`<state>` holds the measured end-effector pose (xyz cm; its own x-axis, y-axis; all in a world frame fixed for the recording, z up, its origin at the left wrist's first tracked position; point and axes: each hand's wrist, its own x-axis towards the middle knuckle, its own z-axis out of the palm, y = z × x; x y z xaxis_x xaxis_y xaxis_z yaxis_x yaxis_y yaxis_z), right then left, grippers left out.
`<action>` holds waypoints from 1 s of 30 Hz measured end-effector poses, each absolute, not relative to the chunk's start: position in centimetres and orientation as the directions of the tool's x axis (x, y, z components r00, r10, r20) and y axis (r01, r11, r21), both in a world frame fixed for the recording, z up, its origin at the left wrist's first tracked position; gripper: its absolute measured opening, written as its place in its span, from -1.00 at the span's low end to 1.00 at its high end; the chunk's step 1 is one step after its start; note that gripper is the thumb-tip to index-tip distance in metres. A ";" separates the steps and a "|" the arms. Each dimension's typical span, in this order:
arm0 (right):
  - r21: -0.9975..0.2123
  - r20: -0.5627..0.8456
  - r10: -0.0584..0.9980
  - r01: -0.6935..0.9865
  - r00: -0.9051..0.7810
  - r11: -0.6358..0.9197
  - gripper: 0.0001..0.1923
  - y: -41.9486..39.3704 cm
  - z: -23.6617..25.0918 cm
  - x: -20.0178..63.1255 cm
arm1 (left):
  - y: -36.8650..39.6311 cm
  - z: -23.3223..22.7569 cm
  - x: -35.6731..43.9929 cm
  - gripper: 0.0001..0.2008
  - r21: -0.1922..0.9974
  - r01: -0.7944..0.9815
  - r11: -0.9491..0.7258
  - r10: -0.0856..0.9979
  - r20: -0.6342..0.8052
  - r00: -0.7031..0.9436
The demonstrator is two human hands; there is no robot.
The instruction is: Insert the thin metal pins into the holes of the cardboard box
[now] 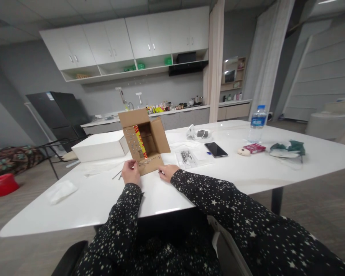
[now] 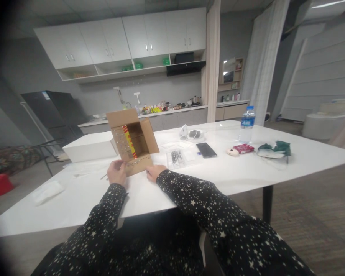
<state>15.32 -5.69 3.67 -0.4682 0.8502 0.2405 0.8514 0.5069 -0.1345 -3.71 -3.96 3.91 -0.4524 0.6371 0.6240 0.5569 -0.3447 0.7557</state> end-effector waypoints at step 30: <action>-0.132 0.259 0.862 0.868 -0.436 0.479 -0.72 -5.5 3.2 15.4 | -2.3 2.8 -3.9 -0.82 0.616 0.693 -0.374 0.702 0.676 -0.222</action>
<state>15.37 -5.45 3.18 -0.4357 0.8619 0.2594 0.8682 0.4785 -0.1315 -3.91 -2.34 2.82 -0.2224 0.7022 0.6764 0.6930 -0.3741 0.6163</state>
